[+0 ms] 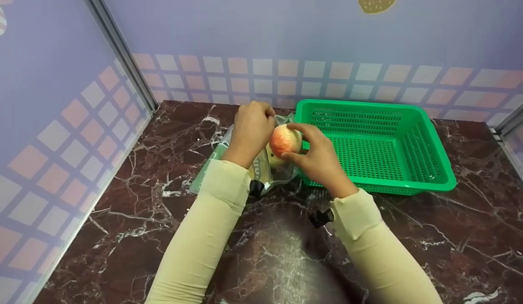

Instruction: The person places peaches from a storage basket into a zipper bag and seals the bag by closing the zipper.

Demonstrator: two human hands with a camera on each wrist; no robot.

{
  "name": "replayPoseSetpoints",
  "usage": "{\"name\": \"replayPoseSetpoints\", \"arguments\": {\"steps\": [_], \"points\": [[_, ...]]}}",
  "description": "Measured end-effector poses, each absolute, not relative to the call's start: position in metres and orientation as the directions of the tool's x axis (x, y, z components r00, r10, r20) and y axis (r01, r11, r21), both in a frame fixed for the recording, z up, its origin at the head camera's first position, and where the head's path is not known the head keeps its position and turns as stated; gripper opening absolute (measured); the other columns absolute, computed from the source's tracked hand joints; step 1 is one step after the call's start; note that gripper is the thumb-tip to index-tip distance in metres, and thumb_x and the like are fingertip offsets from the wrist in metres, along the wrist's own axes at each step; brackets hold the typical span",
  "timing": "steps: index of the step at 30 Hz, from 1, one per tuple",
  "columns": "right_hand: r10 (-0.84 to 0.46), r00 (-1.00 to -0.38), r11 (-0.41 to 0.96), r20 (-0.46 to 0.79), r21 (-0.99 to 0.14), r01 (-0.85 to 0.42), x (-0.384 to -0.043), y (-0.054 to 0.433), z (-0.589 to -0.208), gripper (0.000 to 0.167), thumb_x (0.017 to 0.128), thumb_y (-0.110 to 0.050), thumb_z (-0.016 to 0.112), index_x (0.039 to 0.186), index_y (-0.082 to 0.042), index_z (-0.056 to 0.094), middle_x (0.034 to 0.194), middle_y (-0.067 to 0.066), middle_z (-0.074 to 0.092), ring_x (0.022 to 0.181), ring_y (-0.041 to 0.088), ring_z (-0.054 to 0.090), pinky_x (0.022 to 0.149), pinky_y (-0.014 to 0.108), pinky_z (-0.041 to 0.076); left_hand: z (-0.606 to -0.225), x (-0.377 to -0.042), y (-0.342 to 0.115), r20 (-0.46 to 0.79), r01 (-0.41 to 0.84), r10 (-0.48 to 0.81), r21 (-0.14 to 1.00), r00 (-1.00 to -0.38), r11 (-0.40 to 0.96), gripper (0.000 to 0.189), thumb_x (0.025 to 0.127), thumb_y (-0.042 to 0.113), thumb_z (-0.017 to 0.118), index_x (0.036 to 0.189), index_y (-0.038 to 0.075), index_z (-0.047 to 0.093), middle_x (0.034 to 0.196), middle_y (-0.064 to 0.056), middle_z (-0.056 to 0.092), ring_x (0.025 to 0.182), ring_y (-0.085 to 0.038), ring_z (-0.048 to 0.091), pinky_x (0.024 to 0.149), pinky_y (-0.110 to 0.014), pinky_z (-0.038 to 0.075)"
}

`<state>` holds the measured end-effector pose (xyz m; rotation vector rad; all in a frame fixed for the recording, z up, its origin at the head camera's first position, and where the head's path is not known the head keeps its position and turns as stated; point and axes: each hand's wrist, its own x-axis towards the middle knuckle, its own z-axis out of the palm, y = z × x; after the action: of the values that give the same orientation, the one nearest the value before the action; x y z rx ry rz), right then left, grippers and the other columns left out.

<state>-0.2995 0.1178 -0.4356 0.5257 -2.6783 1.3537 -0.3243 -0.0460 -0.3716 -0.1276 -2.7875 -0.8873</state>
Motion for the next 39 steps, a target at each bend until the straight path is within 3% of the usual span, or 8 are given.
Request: {"name": "replayPoseSetpoints", "arguments": {"steps": [7,13,39], "points": [[-0.257,-0.935,0.549,0.245,-0.759,-0.350,-0.302,0.108,-0.437,0.063,0.081,-0.024,0.078,0.137,-0.018,0.052,0.142,0.006,0.048,0.124,0.024,0.053,0.090,0.039,0.055,-0.370,-0.324,-0.048,0.230,0.137,0.009,0.547,-0.973,0.826,0.023,0.090,0.007,0.055,0.097,0.008,0.077,0.101,-0.007,0.074,0.095,-0.026,0.068,0.083,-0.036,0.055],[-0.252,-0.939,0.525,0.232,-0.783,-0.334,-0.301,0.103,-0.437,0.059,0.086,-0.028,0.072,0.139,-0.019,0.050,0.142,0.006,0.046,0.129,0.027,0.051,0.095,0.033,0.053,-0.371,-0.322,-0.052,0.204,0.127,0.012,0.559,-0.979,0.819,0.026,0.095,0.009,0.051,0.106,0.008,0.075,0.105,-0.008,0.073,0.085,-0.022,0.070,0.075,-0.033,0.056],[-0.223,-0.936,0.533,0.271,-0.770,-0.350,-0.302,0.115,-0.436,0.045,0.091,-0.024,0.067,0.134,-0.020,0.055,0.138,0.005,0.049,0.127,0.023,0.052,0.097,0.037,0.051,-0.371,-0.319,-0.055,0.201,0.121,0.004,0.576,-0.980,0.809,0.026,0.095,0.008,0.051,0.106,0.009,0.075,0.106,-0.008,0.073,0.079,-0.018,0.067,0.071,-0.031,0.054]]}}
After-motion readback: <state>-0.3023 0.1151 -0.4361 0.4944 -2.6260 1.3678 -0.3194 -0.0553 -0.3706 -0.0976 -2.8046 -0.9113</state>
